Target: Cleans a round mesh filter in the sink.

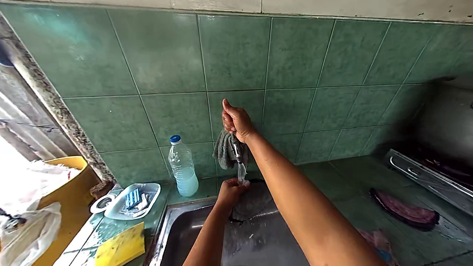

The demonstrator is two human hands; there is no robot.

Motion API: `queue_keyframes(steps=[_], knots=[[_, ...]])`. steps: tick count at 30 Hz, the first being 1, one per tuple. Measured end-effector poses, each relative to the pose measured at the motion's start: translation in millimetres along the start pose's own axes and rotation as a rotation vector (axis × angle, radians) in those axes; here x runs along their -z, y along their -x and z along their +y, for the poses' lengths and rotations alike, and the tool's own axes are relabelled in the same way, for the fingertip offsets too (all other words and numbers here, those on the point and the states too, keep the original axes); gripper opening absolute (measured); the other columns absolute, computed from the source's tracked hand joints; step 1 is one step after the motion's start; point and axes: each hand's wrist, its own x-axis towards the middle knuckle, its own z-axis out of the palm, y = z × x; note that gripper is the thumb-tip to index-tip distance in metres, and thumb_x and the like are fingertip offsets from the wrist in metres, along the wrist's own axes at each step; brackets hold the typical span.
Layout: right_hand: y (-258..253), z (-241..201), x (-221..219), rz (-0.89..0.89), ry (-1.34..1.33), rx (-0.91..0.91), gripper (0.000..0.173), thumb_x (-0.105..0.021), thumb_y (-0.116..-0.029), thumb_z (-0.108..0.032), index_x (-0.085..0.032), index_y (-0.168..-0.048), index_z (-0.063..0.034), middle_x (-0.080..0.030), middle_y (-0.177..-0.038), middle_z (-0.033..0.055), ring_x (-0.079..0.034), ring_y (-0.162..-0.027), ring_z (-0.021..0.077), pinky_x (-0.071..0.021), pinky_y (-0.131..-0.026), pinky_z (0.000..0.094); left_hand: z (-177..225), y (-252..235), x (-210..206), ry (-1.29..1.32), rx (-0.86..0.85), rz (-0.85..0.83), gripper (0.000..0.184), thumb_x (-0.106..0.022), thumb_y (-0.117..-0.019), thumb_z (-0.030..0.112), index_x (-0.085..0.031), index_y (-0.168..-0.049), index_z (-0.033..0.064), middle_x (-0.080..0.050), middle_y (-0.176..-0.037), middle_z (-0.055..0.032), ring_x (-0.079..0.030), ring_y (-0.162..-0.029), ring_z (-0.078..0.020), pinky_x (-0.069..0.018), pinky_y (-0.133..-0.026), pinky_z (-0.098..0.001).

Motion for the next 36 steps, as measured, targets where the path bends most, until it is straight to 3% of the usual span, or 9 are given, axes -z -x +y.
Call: queue_keyframes(steps=[4, 8, 10, 13, 17, 22, 27, 33, 36], knots=[[3, 5, 2, -0.034, -0.016, 0.1, 0.049, -0.036, -0.1123, -0.035, -0.048, -0.07, -0.0153, -0.038, -0.051, -0.0076, -0.035, -0.041, 0.003, -0.0317, -0.042, 0.0192, -11, -6, 0, 0.009, -0.024, -0.017, 0.009, -0.074, -0.0923, 0.011, -0.073, -0.089, 0.0023, -0.072, -0.079, -0.0043, -0.067, -0.072, -0.0111, -0.0568, -0.072, -0.0307], [46, 36, 16, 0.314, 0.256, 0.194, 0.039, -0.041, -0.1107, -0.034, -0.063, -0.121, -0.0031, -0.068, -0.106, 0.0074, -0.067, -0.093, 0.0137, -0.0567, -0.083, 0.0329, -19, 1, 13, 0.037, -0.044, 0.003, 0.008, -0.071, -0.0932, 0.008, -0.073, -0.089, 0.0024, -0.071, -0.079, -0.0038, -0.067, -0.073, -0.011, -0.0566, -0.072, -0.03], [86, 71, 21, 0.553, 0.296, 0.042, 0.036, -0.048, -0.1091, -0.029, -0.057, -0.131, -0.0014, -0.067, -0.118, 0.0126, -0.067, -0.097, 0.0177, -0.0562, -0.085, 0.0389, -25, 7, 22, 0.072, -0.022, 0.052, 0.01, -0.07, -0.0959, 0.01, -0.074, -0.092, 0.0014, -0.072, -0.081, -0.006, -0.069, -0.075, -0.0128, -0.0582, -0.073, -0.0312], [130, 129, 18, 0.645, 0.008, -0.236, 0.019, -0.048, -0.1091, -0.015, -0.059, -0.11, 0.0006, -0.064, -0.081, 0.0065, -0.059, -0.061, 0.0114, -0.0523, -0.058, 0.0273, -39, 15, 32, 0.168, 0.045, 0.152, 0.013, -0.067, -0.0985, 0.011, -0.073, -0.094, -0.0001, -0.072, -0.082, -0.0091, -0.069, -0.074, -0.0158, -0.0588, -0.072, -0.0338], [154, 155, -2, 0.5, -0.281, -0.408, 0.042, -0.036, -0.1137, -0.027, -0.059, -0.095, 0.0014, -0.066, -0.073, 0.008, -0.062, -0.057, 0.0134, -0.0552, -0.056, 0.0253, -56, 28, 26, 0.349, 0.139, 0.269, 0.015, -0.059, -0.1014, 0.007, -0.068, -0.092, -0.0002, -0.069, -0.077, -0.0086, -0.067, -0.069, -0.0157, -0.0575, -0.066, -0.0333], [169, 177, 23, 0.682, 0.511, -0.048, 0.019, -0.06, -0.0994, -0.01, -0.072, -0.105, 0.0044, -0.075, -0.094, 0.0123, -0.072, -0.089, 0.0177, -0.0599, -0.084, 0.0342, -58, 39, 22, 0.433, 0.166, 0.325, 0.022, -0.058, -0.1046, 0.014, -0.067, -0.091, -0.0006, -0.068, -0.076, -0.0106, -0.067, -0.068, -0.0176, -0.0577, -0.066, -0.0344], [200, 186, 40, 0.683, 0.513, -0.497, 0.055, -0.047, -0.1085, -0.044, -0.07, -0.115, 0.0059, -0.069, -0.114, 0.0237, -0.063, -0.112, 0.0307, -0.0473, -0.1, 0.0512, -52, 45, 29, 0.485, 0.154, 0.307, 0.022, -0.052, -0.1073, 0.015, -0.065, -0.098, -0.0001, -0.069, -0.079, -0.0107, -0.068, -0.071, -0.0177, -0.0592, -0.068, -0.0351], [213, 184, 8, 0.595, 0.701, -0.233, 0.041, -0.065, -0.0983, -0.036, -0.064, -0.077, -0.0003, -0.055, -0.064, 0.0052, -0.056, -0.062, 0.0178, -0.0492, -0.064, 0.0414, -78, 35, 23, 0.114, 0.281, 0.331, 0.035, -0.047, -0.1101, 0.025, -0.066, -0.105, -0.0044, -0.064, -0.092, -0.0147, -0.06, -0.086, -0.0218, -0.0497, -0.082, -0.0432], [229, 191, -31, 0.35, 0.936, 0.02, 0.061, -0.069, -0.0885, -0.06, -0.065, -0.071, -0.0015, -0.061, -0.063, 0.0085, -0.063, -0.06, 0.0227, -0.0525, -0.057, 0.0462, -45, 42, -12, 0.553, 0.3, 0.434, 0.047, -0.028, -0.1133, 0.033, -0.053, -0.08, 0.0108, -0.055, -0.061, 0.0012, -0.053, -0.052, -0.0043, -0.0467, -0.052, -0.0202]])
